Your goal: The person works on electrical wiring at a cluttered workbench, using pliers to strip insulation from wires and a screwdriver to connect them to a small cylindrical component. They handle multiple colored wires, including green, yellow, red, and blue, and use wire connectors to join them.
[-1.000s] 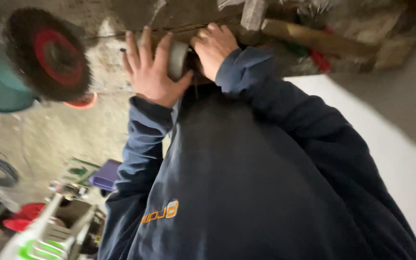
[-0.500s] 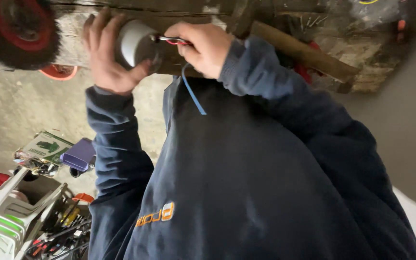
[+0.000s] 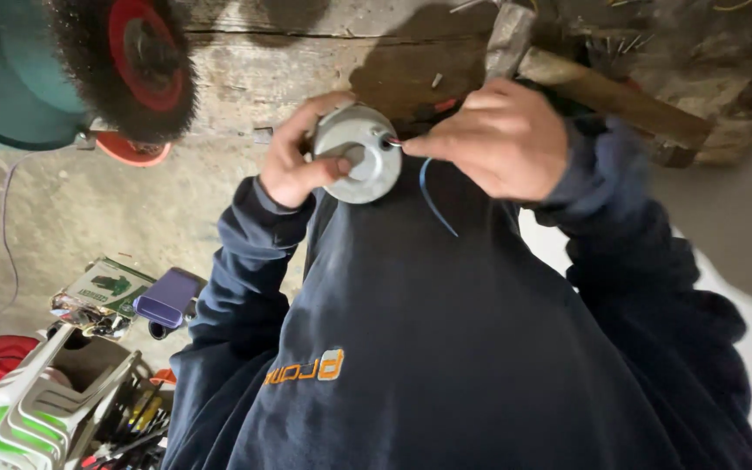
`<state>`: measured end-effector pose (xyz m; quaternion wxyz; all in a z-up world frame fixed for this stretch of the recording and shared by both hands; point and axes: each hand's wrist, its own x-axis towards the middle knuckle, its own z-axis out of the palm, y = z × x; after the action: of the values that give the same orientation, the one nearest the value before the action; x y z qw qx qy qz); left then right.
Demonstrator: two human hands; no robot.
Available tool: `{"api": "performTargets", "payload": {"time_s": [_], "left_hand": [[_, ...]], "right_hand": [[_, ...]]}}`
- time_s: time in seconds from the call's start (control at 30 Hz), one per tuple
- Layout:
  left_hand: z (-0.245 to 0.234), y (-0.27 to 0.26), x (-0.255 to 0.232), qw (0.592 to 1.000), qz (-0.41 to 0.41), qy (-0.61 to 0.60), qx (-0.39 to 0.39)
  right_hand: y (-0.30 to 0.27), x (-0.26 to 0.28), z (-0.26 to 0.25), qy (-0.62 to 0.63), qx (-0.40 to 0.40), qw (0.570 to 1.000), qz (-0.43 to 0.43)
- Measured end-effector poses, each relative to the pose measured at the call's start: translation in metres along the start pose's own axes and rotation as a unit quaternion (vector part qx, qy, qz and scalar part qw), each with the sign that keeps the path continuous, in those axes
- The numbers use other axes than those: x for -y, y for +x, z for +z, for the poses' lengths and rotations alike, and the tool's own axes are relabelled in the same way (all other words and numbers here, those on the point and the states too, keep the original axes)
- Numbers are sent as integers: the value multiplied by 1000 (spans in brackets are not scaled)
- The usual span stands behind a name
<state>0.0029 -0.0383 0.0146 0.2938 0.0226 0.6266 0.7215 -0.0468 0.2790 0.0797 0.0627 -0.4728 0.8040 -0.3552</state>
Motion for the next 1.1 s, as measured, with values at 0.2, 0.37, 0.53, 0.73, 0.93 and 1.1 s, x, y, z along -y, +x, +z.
{"api": "performTargets", "payload": {"time_s": [0.2,0.37,0.53,0.73,0.93,1.1], "left_hand": [[-2,-5,0,999,34,13,35],[-17,0,-29,955,117,259,82],[-18,19,-53,875,241,385,166],[-18,45,-50,898,217,324,202],[-9,30,-56,938,184,261,133],[2,24,-69,932,21,355,75]], "right_hand": [[19,28,-33,-263,69,961,-55],[41,34,-34,-279,31,956,-86],[61,36,-32,-247,16,960,-134],[86,23,-36,-275,-54,948,-150],[33,-15,-30,-96,-80,992,-11],[-63,-35,-11,-90,-162,958,221]]}}
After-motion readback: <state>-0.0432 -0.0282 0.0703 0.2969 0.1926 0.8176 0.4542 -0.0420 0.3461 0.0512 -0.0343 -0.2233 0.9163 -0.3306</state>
